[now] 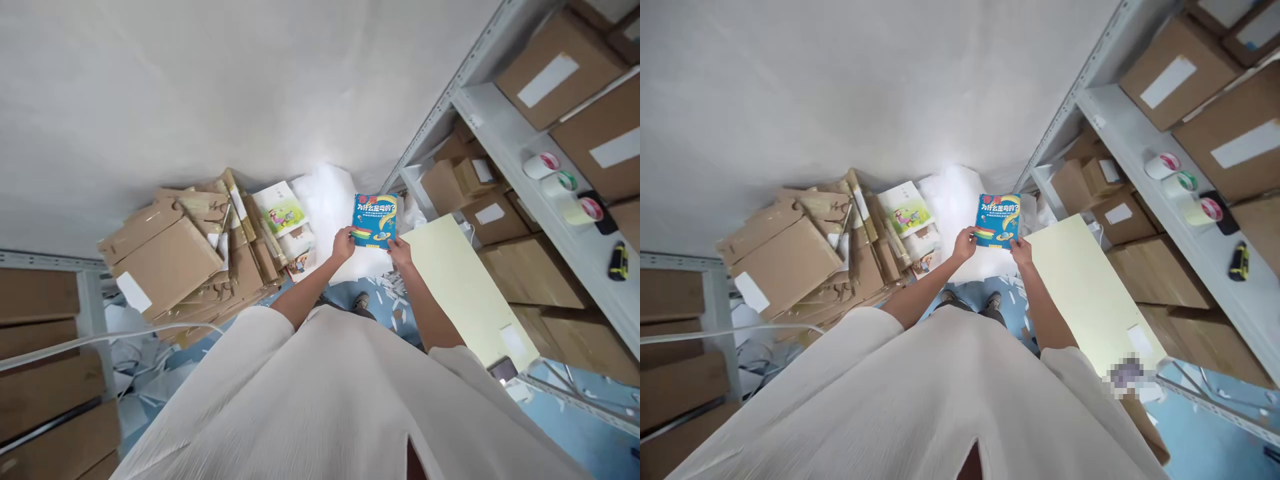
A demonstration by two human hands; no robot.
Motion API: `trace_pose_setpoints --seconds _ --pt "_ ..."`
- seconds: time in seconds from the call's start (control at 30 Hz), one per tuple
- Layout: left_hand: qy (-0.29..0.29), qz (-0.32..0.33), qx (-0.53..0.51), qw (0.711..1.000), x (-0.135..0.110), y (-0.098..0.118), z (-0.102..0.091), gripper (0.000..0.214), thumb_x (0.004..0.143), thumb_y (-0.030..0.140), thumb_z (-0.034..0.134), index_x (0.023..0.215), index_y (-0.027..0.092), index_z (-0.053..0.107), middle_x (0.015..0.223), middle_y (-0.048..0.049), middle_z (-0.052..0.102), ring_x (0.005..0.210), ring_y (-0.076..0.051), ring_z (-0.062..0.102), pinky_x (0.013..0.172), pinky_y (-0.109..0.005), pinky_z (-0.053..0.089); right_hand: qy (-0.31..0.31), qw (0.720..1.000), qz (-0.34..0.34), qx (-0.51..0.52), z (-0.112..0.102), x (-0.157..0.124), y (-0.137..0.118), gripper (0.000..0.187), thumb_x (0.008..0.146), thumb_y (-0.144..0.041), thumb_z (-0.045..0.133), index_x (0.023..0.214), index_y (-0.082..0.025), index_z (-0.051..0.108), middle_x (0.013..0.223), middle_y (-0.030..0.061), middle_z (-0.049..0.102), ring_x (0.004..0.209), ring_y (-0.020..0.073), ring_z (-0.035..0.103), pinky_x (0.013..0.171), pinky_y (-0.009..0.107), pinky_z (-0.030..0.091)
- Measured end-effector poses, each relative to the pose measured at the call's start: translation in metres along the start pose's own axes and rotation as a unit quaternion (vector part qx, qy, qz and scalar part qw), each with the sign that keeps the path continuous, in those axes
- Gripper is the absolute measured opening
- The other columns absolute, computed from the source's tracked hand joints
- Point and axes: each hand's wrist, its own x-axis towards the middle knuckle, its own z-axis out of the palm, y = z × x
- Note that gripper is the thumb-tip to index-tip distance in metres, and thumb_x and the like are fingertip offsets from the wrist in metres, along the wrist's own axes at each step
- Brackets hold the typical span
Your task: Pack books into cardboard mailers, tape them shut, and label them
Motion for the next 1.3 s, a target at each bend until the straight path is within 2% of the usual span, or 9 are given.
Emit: trace_pose_setpoints --seconds 0.13,0.27,0.5,0.6,0.7,0.83,1.0,1.17,1.3 --pt "-0.048 0.014 0.027 0.998 -0.008 0.024 0.035 0.043 0.101 -0.001 0.061 0.132 0.019 0.081 0.141 -0.0156 0.082 0.120 -0.032 0.081 0.116 -0.052 0.067 0.026 0.999 0.009 0.036 -0.041 -0.010 0.025 0.058 0.079 -0.075 0.084 0.103 -0.022 0.083 0.094 0.0064 0.085 0.092 0.0269 0.078 0.078 0.035 0.064" --pt "-0.103 0.025 0.050 0.993 -0.020 0.048 0.080 0.044 0.102 0.001 0.061 0.138 0.019 0.079 0.146 -0.0165 0.083 0.124 -0.033 0.082 0.116 -0.051 0.066 0.050 0.997 0.017 0.051 -0.095 -0.020 0.057 0.050 0.082 -0.068 0.084 0.097 -0.021 0.083 0.092 0.0061 0.085 0.090 0.0262 0.078 0.078 0.035 0.064" --pt "-0.196 -0.015 0.088 0.977 -0.065 0.080 0.193 0.055 0.096 -0.003 0.068 0.144 0.023 0.074 0.131 -0.0084 0.087 0.123 -0.028 0.084 0.114 -0.042 0.064 0.087 0.992 0.094 0.011 -0.206 -0.054 0.140 0.026 0.088 -0.047 0.085 0.086 -0.022 0.081 0.093 0.0071 0.088 0.093 0.0270 0.082 0.073 0.031 0.063" --pt "-0.227 -0.019 0.112 0.967 -0.085 0.089 0.241 0.057 0.096 -0.003 0.069 0.147 0.023 0.071 0.124 -0.0081 0.087 0.124 -0.028 0.084 0.113 -0.041 0.063 0.090 0.985 0.144 0.032 -0.244 -0.069 0.175 0.020 0.090 -0.038 0.088 0.082 -0.021 0.079 0.094 0.0095 0.089 0.093 0.0274 0.086 0.069 0.028 0.062" --pt "-0.260 -0.018 0.141 0.955 -0.099 0.096 0.281 0.062 0.094 -0.002 0.073 0.151 0.023 0.068 0.123 -0.0079 0.086 0.123 -0.028 0.084 0.113 -0.039 0.062 0.101 0.975 0.188 0.052 -0.273 -0.083 0.203 0.020 0.092 -0.033 0.089 0.081 -0.021 0.077 0.094 0.0115 0.090 0.092 0.0277 0.088 0.063 0.026 0.059" --pt "-0.313 -0.005 0.178 0.933 -0.107 0.107 0.323 0.061 0.094 0.001 0.076 0.150 0.025 0.067 0.123 -0.0068 0.086 0.120 -0.027 0.084 0.111 -0.037 0.063 0.125 0.965 0.227 0.051 -0.300 -0.095 0.231 0.023 0.092 -0.032 0.089 0.077 -0.023 0.076 0.090 0.0111 0.089 0.089 0.0281 0.089 0.059 0.026 0.056" --pt "-0.352 0.020 0.204 0.913 -0.101 0.114 0.366 0.059 0.093 0.000 0.076 0.147 0.023 0.069 0.125 -0.0091 0.086 0.119 -0.026 0.083 0.111 -0.037 0.064 0.171 0.952 0.252 0.014 -0.317 -0.096 0.255 0.019 0.092 -0.035 0.087 0.079 -0.023 0.079 0.084 0.0090 0.087 0.087 0.0276 0.087 0.062 0.027 0.058" --pt "-0.402 0.055 0.202 0.892 -0.078 0.119 0.395 0.051 0.093 0.000 0.072 0.138 0.023 0.073 0.122 -0.0078 0.085 0.116 -0.025 0.082 0.112 -0.039 0.065 0.203 0.938 0.281 -0.022 -0.324 -0.083 0.259 0.015 0.097 -0.030 0.080 0.084 -0.022 0.080 0.094 0.0104 0.090 0.089 0.0263 0.085 0.065 0.027 0.056" --pt "-0.446 0.090 0.202 0.867 -0.048 0.124 0.409 0.048 0.091 0.000 0.069 0.133 0.024 0.076 0.124 -0.0082 0.085 0.121 -0.026 0.081 0.116 -0.043 0.066 0.229 0.921 0.313 -0.030 -0.325 -0.070 0.254 0.014 0.097 -0.034 0.079 0.090 -0.022 0.083 0.100 0.0117 0.091 0.098 0.0296 0.086 0.074 0.030 0.060"
